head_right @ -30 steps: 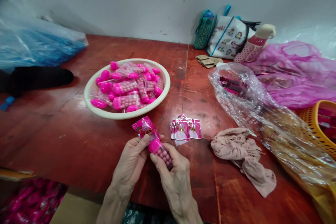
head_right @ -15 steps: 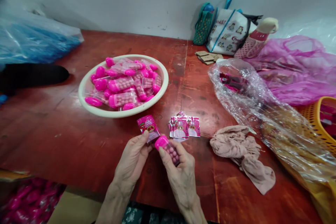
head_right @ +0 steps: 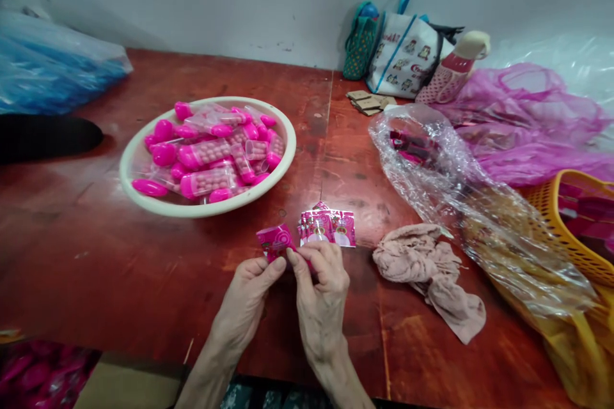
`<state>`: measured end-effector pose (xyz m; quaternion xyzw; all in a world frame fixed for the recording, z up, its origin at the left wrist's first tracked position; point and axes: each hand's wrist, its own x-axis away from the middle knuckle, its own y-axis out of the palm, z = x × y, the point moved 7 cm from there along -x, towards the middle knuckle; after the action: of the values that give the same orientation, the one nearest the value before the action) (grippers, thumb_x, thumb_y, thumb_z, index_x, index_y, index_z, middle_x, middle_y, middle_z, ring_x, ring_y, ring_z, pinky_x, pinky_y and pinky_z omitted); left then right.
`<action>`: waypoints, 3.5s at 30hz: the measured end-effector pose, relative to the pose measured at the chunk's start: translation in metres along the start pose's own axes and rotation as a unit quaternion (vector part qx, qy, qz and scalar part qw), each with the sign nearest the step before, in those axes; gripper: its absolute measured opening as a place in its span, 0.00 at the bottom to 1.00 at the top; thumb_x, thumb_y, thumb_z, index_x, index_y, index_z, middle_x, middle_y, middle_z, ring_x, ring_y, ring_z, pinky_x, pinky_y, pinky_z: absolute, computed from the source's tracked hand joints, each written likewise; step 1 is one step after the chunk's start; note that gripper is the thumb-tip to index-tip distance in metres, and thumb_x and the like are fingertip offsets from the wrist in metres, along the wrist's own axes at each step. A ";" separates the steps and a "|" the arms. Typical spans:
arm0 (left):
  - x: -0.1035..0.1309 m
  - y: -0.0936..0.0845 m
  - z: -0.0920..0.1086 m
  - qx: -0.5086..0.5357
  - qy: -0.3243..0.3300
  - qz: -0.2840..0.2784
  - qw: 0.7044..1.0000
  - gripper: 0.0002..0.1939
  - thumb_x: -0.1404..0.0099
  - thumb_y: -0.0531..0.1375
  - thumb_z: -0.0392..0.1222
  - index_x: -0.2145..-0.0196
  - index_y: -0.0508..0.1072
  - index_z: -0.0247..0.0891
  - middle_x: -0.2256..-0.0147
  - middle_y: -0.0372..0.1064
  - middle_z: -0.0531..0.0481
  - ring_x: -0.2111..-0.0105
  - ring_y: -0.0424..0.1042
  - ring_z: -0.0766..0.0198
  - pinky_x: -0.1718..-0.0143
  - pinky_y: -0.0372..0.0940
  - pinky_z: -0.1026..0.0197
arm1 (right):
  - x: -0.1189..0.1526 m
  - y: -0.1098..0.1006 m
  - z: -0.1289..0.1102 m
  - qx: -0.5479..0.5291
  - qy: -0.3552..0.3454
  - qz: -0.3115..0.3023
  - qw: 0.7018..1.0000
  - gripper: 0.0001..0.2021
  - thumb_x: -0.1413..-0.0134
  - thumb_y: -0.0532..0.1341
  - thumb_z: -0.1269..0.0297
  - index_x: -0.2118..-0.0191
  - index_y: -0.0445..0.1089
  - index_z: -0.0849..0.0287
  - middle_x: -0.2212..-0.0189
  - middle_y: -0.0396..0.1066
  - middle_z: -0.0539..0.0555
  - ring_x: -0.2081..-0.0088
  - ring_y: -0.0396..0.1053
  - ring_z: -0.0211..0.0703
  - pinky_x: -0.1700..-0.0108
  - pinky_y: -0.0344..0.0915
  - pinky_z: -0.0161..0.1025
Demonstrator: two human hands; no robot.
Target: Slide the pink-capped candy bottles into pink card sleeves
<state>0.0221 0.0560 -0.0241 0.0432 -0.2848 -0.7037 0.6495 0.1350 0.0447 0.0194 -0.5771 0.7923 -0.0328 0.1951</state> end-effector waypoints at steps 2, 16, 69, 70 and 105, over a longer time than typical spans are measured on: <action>0.000 -0.009 0.010 -0.055 0.051 0.053 0.996 0.17 0.46 0.64 0.38 0.57 0.73 0.40 0.61 0.74 0.48 0.61 0.71 0.62 0.56 0.62 0.60 | -0.001 0.001 0.003 0.002 0.015 -0.008 1.000 0.04 0.45 0.59 0.68 0.70 0.70 0.57 0.72 0.66 0.49 0.69 0.63 0.39 0.67 0.60 0.35; -0.004 -0.026 0.030 -0.165 0.087 0.060 0.981 0.10 0.48 0.65 0.36 0.66 0.71 0.38 0.67 0.69 0.53 0.69 0.69 0.69 0.66 0.65 0.67 | 0.000 0.012 0.001 0.154 -0.075 -0.096 0.981 0.14 0.38 0.50 0.69 0.76 0.59 0.58 0.78 0.58 0.49 0.73 0.56 0.38 0.72 0.53 0.35; -0.006 -0.025 0.020 0.022 0.046 0.080 0.995 0.06 0.50 0.65 0.39 0.80 0.75 0.33 0.80 0.65 0.53 0.79 0.61 0.72 0.77 0.58 0.69 | 0.020 -0.027 0.038 -0.205 0.291 -0.137 0.924 0.07 0.54 0.66 0.62 0.68 0.73 0.59 0.74 0.72 0.50 0.73 0.70 0.37 0.70 0.68 0.32; -0.006 -0.024 0.019 0.021 0.043 0.081 0.996 0.06 0.50 0.65 0.39 0.79 0.75 0.33 0.79 0.65 0.53 0.79 0.61 0.72 0.77 0.58 0.69 | 0.021 -0.026 0.040 -0.215 0.298 -0.144 0.919 0.07 0.54 0.66 0.62 0.68 0.73 0.59 0.73 0.72 0.50 0.73 0.70 0.38 0.70 0.69 0.33; -0.005 -0.020 0.012 -0.074 0.033 0.059 0.995 0.14 0.48 0.65 0.34 0.61 0.73 0.36 0.67 0.74 0.51 0.69 0.70 0.69 0.65 0.64 0.68 | 0.029 -0.010 0.045 -0.153 0.281 -0.049 0.946 0.08 0.50 0.63 0.60 0.64 0.69 0.57 0.74 0.69 0.48 0.76 0.63 0.30 0.77 0.58 0.26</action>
<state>0.0003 0.0650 -0.0248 0.0015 -0.2128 -0.6817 0.7000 0.1519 0.0225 -0.0276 -0.6057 0.7810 -0.0817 -0.1283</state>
